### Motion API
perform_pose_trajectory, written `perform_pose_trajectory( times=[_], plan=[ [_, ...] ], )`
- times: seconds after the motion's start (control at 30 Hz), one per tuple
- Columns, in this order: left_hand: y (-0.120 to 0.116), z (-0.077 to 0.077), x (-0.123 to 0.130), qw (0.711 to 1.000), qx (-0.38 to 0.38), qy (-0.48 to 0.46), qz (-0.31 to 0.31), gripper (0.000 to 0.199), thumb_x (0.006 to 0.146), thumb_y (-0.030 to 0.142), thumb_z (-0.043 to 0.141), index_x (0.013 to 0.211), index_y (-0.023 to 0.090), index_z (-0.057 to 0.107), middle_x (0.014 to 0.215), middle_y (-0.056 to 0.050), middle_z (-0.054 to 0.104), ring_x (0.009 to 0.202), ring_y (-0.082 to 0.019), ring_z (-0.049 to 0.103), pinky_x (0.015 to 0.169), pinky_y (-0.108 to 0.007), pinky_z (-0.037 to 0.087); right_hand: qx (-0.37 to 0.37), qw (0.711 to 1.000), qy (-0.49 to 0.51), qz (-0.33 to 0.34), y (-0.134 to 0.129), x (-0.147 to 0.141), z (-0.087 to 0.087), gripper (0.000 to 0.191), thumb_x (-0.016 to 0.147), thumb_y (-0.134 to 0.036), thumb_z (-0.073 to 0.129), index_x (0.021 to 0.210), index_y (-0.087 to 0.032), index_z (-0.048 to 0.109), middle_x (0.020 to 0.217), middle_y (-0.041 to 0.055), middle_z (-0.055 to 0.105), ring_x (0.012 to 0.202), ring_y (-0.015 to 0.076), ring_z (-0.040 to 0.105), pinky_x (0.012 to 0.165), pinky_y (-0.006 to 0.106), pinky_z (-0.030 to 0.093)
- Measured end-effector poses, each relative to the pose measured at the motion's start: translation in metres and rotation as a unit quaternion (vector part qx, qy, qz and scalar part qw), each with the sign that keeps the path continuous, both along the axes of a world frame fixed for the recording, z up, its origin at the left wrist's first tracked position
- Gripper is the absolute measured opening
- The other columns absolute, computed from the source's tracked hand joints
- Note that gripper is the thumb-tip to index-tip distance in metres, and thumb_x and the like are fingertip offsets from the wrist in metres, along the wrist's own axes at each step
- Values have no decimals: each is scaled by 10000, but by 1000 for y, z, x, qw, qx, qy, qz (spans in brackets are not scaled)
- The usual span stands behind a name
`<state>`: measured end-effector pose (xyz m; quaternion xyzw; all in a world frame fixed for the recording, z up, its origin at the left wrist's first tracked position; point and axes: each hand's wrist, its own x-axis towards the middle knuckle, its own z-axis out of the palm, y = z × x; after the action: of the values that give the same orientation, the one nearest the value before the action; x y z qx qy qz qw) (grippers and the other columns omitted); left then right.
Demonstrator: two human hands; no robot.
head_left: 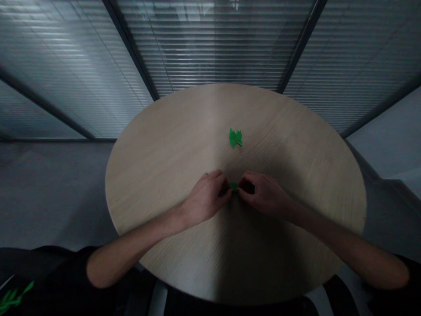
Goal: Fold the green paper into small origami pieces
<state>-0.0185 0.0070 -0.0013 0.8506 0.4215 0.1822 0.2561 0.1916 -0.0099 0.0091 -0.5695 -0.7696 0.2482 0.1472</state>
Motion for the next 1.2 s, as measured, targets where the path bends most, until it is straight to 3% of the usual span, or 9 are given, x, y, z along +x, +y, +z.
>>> perform_pose_trajectory(
  times=[0.43, 0.73, 1.0, 1.2],
  plan=[
    [5, -7, -4, 999, 2, -32, -1, 74, 933, 160, 646, 978, 196, 600, 920, -33, 619, 771, -184, 574, 659, -319, 446, -2, 1000, 24, -1, 7, 2, -6, 182, 863, -252, 672, 994, -209, 553, 863, 27, 687, 727, 176, 614, 657, 289, 392],
    [5, -3, -1, 1000, 0, -11, 9, 96, 992, 277, 644, 1001, 188, 609, 974, -56, 628, 805, -205, 589, 701, -347, 468, 8, 1000, 26, 2, 5, 0, -5, 169, 870, -248, 675, 998, -207, 572, 865, 27, 684, 768, 188, 640, 700, 298, 409],
    [5, -3, -7, 1000, -2, -25, -11, 123, 932, 123, 618, 1027, 198, 595, 1008, -49, 612, 838, -198, 601, 714, -330, 484, -4, 999, 34, 7, 5, 1, -2, 132, 877, -223, 661, 986, -203, 589, 849, 20, 684, 729, 170, 612, 673, 288, 400],
    [4, 2, -10, 998, -24, -44, -39, 71, 967, 149, 619, 1030, 180, 612, 1013, -61, 602, 862, -202, 591, 747, -345, 490, -26, 996, 74, 29, 7, 7, -3, 173, 863, -173, 681, 1029, -197, 635, 824, 3, 674, 723, 159, 605, 677, 283, 418]
  ],
)
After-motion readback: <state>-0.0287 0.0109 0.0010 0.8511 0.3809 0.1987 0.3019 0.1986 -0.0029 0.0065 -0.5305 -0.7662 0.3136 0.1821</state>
